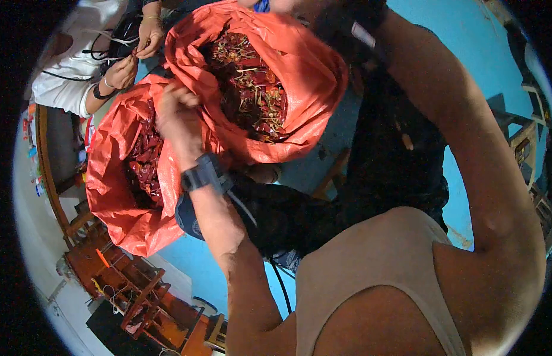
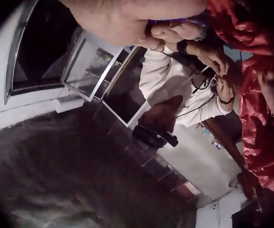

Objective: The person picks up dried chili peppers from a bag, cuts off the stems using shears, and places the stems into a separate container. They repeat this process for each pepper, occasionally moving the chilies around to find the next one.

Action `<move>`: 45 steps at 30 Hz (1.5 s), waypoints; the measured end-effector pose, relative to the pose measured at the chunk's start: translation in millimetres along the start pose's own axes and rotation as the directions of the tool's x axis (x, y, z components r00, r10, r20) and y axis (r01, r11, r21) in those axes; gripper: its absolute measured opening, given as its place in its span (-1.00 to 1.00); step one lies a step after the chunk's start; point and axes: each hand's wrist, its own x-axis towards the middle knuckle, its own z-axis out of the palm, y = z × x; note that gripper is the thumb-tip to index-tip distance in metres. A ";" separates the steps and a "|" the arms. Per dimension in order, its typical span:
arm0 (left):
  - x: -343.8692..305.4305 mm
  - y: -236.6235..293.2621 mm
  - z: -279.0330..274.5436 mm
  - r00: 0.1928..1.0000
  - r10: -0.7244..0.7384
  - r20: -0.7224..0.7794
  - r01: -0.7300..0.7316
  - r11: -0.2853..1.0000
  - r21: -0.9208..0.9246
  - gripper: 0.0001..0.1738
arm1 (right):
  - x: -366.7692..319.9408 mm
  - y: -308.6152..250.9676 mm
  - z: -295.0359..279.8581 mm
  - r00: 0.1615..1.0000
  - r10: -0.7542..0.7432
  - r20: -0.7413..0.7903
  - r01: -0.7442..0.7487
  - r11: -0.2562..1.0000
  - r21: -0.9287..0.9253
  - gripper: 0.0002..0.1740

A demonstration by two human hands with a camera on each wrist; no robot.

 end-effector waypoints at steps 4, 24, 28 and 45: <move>5.5 -95.5 12.8 0.953 0.095 0.286 -0.300 0.217 0.929 -0.82 | -17.0 18.3 19.2 0.999 0.050 0.009 -0.046 0.964 -0.264 -0.86; 5.1 -64.1 23.0 0.913 -0.387 -0.130 0.396 0.760 0.515 -0.89 | -41.1 10.3 15.1 0.971 -0.193 0.140 0.238 0.779 -0.580 -0.77; -4.2 -6.7 35.7 0.937 -0.322 0.136 0.332 0.942 -0.055 -0.76 | -27.4 28.1 8.5 0.958 -0.278 0.073 0.242 0.644 -0.726 -0.79; -37.5 18.4 61.6 0.992 -0.083 0.092 0.097 0.981 -0.167 -0.90 | 3.8 98.6 -1.8 0.839 -0.126 0.530 0.527 -0.062 -0.848 -0.64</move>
